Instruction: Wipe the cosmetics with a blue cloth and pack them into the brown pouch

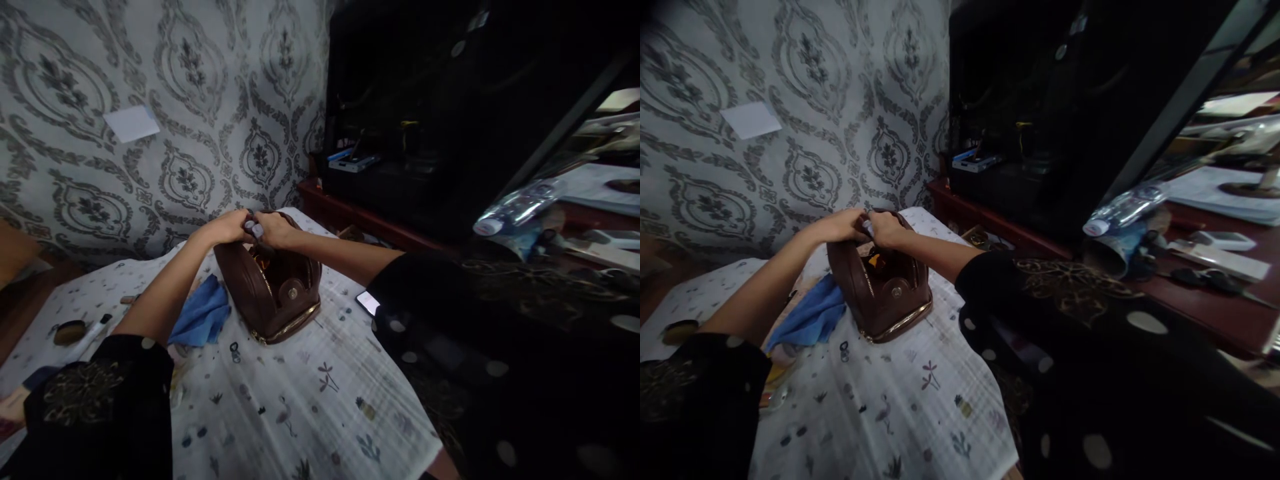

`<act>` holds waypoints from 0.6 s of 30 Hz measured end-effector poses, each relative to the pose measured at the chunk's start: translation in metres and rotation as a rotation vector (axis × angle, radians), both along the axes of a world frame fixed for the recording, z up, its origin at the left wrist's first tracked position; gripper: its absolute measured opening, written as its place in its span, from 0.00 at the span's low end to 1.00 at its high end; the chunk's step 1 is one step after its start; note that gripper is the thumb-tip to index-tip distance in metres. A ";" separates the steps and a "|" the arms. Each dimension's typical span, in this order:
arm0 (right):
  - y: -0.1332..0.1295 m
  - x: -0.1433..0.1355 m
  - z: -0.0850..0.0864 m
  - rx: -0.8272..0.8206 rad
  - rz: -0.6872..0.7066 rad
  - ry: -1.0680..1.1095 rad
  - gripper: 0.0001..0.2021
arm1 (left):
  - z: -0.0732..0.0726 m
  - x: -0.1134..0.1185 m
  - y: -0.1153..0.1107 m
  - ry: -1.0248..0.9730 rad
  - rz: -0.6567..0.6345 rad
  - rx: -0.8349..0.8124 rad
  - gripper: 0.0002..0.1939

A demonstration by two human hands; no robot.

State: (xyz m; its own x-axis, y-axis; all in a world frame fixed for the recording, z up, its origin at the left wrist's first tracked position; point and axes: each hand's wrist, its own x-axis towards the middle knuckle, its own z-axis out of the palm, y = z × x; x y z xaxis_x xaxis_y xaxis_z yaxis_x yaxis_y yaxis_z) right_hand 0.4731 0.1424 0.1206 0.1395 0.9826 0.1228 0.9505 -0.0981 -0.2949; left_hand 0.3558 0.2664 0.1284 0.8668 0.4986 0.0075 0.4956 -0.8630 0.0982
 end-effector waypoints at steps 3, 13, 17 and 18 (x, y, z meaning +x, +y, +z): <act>0.000 0.002 -0.001 -0.001 -0.039 0.026 0.27 | -0.001 0.002 -0.006 -0.006 -0.003 0.042 0.26; 0.005 0.005 -0.009 0.038 -0.007 0.111 0.21 | -0.012 0.006 -0.028 -0.060 0.055 0.142 0.17; 0.006 0.006 -0.012 0.030 -0.003 0.135 0.21 | -0.014 0.008 -0.027 -0.040 0.085 0.178 0.18; 0.005 0.006 -0.012 0.027 0.000 0.139 0.22 | -0.014 0.009 -0.027 -0.024 0.091 0.182 0.18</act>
State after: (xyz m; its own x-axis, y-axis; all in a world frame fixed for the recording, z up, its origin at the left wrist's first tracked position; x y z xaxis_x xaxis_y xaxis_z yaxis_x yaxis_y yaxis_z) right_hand 0.4793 0.1478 0.1087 0.1571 0.9792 0.1285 0.9001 -0.0884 -0.4266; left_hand 0.3646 0.2390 0.1146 0.8169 0.5630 0.1250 0.5714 -0.8196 -0.0427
